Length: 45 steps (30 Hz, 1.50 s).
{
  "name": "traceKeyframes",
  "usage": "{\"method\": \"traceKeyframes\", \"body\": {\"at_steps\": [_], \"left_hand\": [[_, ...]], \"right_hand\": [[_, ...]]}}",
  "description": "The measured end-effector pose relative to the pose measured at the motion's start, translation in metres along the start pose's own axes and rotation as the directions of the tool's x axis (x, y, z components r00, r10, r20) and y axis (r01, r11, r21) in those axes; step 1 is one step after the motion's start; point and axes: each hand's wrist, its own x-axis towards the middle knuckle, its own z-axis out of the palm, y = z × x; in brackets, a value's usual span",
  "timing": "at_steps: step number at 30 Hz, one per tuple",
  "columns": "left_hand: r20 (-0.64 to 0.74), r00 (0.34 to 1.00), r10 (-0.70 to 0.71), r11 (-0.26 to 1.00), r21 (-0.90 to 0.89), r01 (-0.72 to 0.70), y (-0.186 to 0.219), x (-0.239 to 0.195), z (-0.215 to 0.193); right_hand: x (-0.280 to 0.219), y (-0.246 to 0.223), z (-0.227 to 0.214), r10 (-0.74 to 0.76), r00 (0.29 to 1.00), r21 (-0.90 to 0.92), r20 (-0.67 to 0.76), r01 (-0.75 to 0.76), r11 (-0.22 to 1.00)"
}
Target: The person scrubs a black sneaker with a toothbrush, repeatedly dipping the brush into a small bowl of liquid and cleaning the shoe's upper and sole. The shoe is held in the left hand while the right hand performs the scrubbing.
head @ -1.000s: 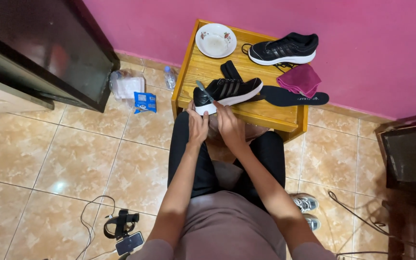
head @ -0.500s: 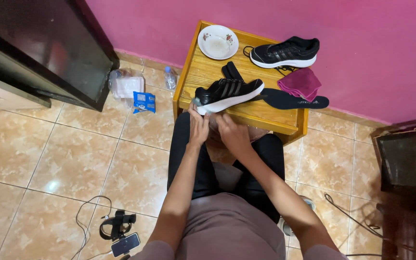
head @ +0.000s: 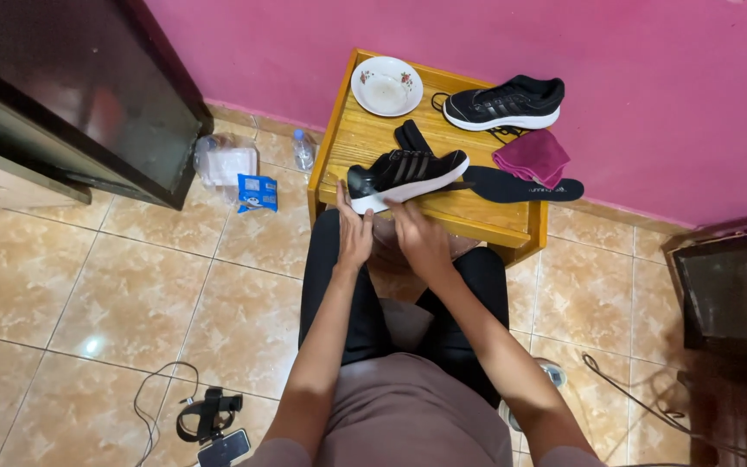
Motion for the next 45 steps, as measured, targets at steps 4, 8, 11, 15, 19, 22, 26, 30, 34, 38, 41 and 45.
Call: {"method": "traceKeyframes", "body": {"at_steps": [4,8,11,15,19,22,26,30,34,38,41,45], "left_hand": [[0.017,1.000,0.009,0.999,0.050,-0.010,0.001,-0.004,-0.002],[0.041,0.997,0.069,0.994,0.087,-0.072,-0.012,-0.002,-0.001],[0.067,0.994,0.082,0.989,0.114,-0.089,-0.010,-0.006,0.003],[0.057,0.996,0.073,0.991,0.108,-0.079,-0.010,-0.005,0.003],[0.060,0.995,0.076,0.993,0.089,-0.081,-0.014,-0.005,0.002],[0.056,0.997,0.043,0.997,0.064,-0.047,-0.014,-0.001,0.002],[0.051,0.997,0.051,0.997,0.060,-0.054,-0.018,-0.001,0.003],[0.030,0.997,0.071,0.997,0.006,-0.071,-0.016,0.002,0.005],[0.030,0.999,0.036,0.999,-0.012,-0.035,-0.013,0.000,0.006],[0.029,0.999,0.042,0.999,-0.025,-0.041,-0.014,0.001,0.010],[0.019,1.000,0.024,1.000,0.004,-0.024,-0.017,0.002,0.012],[0.019,0.999,-0.051,0.998,0.047,0.050,-0.009,0.001,0.010]], "right_hand": [[0.004,0.007,0.005,0.045,0.999,0.033,0.001,-0.045,0.998],[-0.019,0.005,-0.006,0.092,0.995,0.073,0.044,-0.095,0.993],[-0.034,0.010,-0.010,0.227,0.959,0.257,0.171,-0.266,0.929],[-0.037,0.004,-0.020,0.491,0.855,0.482,0.167,-0.505,0.716],[-0.054,-0.006,-0.003,0.456,0.874,0.414,0.169,-0.483,0.772],[-0.049,0.006,-0.003,0.418,0.893,0.354,0.164,-0.449,0.820],[-0.036,0.028,-0.007,0.580,0.803,0.409,0.133,-0.578,0.706],[-0.053,-0.010,0.003,0.443,0.866,0.424,0.232,-0.500,0.756],[-0.057,0.017,0.021,0.505,0.855,0.274,0.117,-0.517,0.811],[-0.037,0.036,-0.002,0.627,0.772,0.424,0.106,-0.606,0.673],[-0.044,0.006,-0.002,0.557,0.823,0.448,0.111,-0.542,0.711],[-0.055,-0.004,0.004,0.503,0.844,0.463,0.188,-0.527,0.712]]}}
